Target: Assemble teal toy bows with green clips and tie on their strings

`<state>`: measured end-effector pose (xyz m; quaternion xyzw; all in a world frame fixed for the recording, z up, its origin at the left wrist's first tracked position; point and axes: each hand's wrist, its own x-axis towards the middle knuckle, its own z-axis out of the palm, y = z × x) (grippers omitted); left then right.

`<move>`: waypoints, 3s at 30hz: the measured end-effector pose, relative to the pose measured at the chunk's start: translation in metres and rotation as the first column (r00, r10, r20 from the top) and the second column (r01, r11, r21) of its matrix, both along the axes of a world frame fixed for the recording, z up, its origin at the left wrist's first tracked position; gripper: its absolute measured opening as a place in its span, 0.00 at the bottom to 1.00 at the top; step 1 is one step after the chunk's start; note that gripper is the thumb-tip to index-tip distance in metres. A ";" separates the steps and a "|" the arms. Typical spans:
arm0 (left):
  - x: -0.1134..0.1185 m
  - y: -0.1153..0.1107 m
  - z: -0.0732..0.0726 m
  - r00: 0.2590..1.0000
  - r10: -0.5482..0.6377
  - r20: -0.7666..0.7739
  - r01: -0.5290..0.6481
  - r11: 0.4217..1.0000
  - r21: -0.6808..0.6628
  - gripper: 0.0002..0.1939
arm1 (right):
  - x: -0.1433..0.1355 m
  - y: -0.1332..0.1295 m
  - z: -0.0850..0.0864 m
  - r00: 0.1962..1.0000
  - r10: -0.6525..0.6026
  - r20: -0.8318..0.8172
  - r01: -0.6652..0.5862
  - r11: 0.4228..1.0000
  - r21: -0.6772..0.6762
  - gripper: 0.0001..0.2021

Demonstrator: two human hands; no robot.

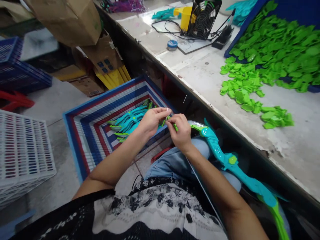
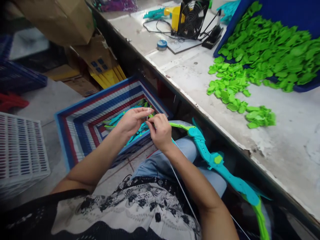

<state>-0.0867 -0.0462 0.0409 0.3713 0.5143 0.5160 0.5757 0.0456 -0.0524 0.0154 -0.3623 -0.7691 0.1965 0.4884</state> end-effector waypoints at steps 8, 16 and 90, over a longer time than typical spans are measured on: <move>-0.001 -0.012 0.019 0.961 0.105 -0.256 -0.060 0.982 0.177 0.06 | -0.007 0.009 -0.003 0.977 -0.033 -0.212 -0.021 0.968 -0.249 0.06; 0.002 -0.016 0.012 0.996 0.005 0.086 -0.003 1.000 -0.019 0.18 | -0.009 0.011 0.003 0.937 -0.062 -0.345 -0.040 0.959 -0.281 0.06; 0.132 -0.098 -0.096 -0.009 -0.052 -0.999 0.994 0.108 -0.015 0.13 | 0.256 -0.063 -0.048 0.813 0.017 0.583 0.423 0.670 -0.610 0.18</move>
